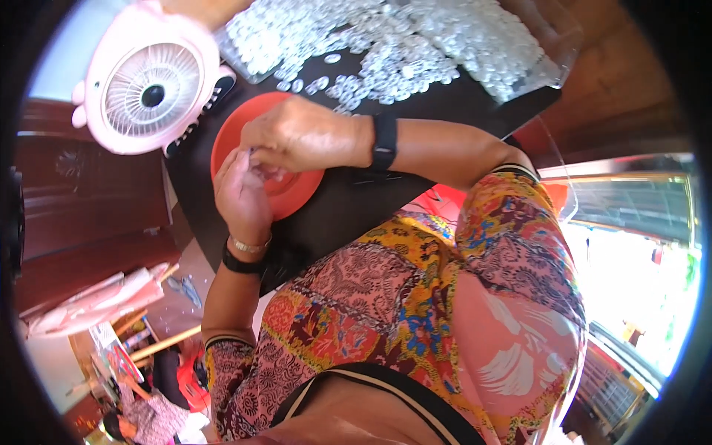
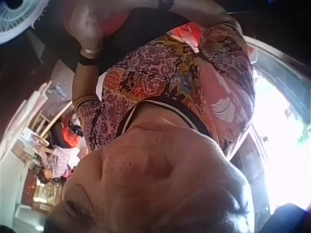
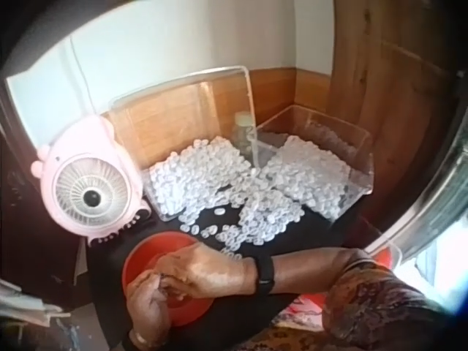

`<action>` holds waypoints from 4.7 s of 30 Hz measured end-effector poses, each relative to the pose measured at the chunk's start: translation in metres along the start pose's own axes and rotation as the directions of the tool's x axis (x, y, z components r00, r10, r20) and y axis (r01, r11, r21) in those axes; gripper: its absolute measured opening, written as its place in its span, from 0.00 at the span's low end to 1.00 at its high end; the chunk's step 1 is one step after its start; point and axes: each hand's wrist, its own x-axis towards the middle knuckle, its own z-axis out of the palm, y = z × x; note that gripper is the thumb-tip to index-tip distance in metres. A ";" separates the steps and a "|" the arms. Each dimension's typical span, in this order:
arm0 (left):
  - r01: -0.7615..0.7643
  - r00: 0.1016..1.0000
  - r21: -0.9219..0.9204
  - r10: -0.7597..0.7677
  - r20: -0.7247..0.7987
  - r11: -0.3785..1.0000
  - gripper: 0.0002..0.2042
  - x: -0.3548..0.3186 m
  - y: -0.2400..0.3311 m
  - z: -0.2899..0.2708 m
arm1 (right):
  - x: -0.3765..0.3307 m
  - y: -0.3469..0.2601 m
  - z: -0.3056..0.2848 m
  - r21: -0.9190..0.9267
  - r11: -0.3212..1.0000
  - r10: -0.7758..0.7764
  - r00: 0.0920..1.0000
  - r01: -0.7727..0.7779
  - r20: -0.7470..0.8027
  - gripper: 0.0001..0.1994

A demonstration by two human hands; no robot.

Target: Assembling small white plastic components by hand.

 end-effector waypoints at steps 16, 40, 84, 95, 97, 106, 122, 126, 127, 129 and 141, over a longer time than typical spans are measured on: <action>-0.042 0.999 -0.161 0.040 -0.013 0.986 0.12 0.007 0.004 0.003 | 0.012 -0.009 -0.023 0.399 0.847 0.306 0.936 -0.351 0.173 0.12; -0.144 0.988 -0.048 0.146 0.046 0.988 0.11 0.010 0.004 0.007 | -0.006 -0.013 -0.041 -0.075 0.992 0.088 0.982 -0.102 -0.165 0.09; -0.026 0.998 0.095 0.032 -0.058 0.995 0.08 0.042 -0.018 -0.020 | 0.016 0.082 -0.031 0.334 0.708 0.560 0.782 -0.623 0.273 0.11; -0.021 0.996 -0.003 0.021 -0.089 1.000 0.11 0.042 -0.012 -0.021 | 0.021 0.042 0.029 0.592 0.691 0.488 0.872 -0.415 0.043 0.06; -0.018 0.996 0.004 0.018 -0.087 1.000 0.11 0.040 -0.010 -0.023 | 0.024 0.036 0.024 0.626 0.643 0.497 0.863 -0.440 0.095 0.06; 0.017 0.998 0.084 -0.012 -0.055 0.996 0.09 0.043 -0.003 -0.024 | 0.021 0.037 0.016 0.433 0.789 0.448 0.890 -0.435 0.078 0.07; -0.011 0.990 0.006 0.012 -0.141 1.000 0.06 0.045 0.000 -0.032 | 0.007 0.043 0.012 -0.216 0.962 0.266 0.764 -0.168 0.588 0.08; 0.020 0.992 0.047 -0.014 -0.128 0.999 0.08 0.045 0.001 -0.034 | 0.007 0.042 0.014 -0.308 0.945 0.279 0.755 -0.107 0.594 0.09; 0.020 0.992 0.049 -0.014 -0.127 0.999 0.08 0.045 0.001 -0.036 | 0.007 0.041 0.014 -0.328 0.939 0.291 0.743 -0.101 0.603 0.10; 0.008 0.991 0.041 -0.003 -0.133 0.999 0.08 0.045 0.000 -0.036 | 0.003 0.043 0.018 -0.285 0.951 0.261 0.806 -0.120 0.532 0.09; -0.028 0.996 -0.010 0.027 -0.089 1.000 0.07 0.040 0.006 -0.026 | 0.014 0.058 0.005 0.702 0.494 0.506 0.826 -0.512 0.247 0.08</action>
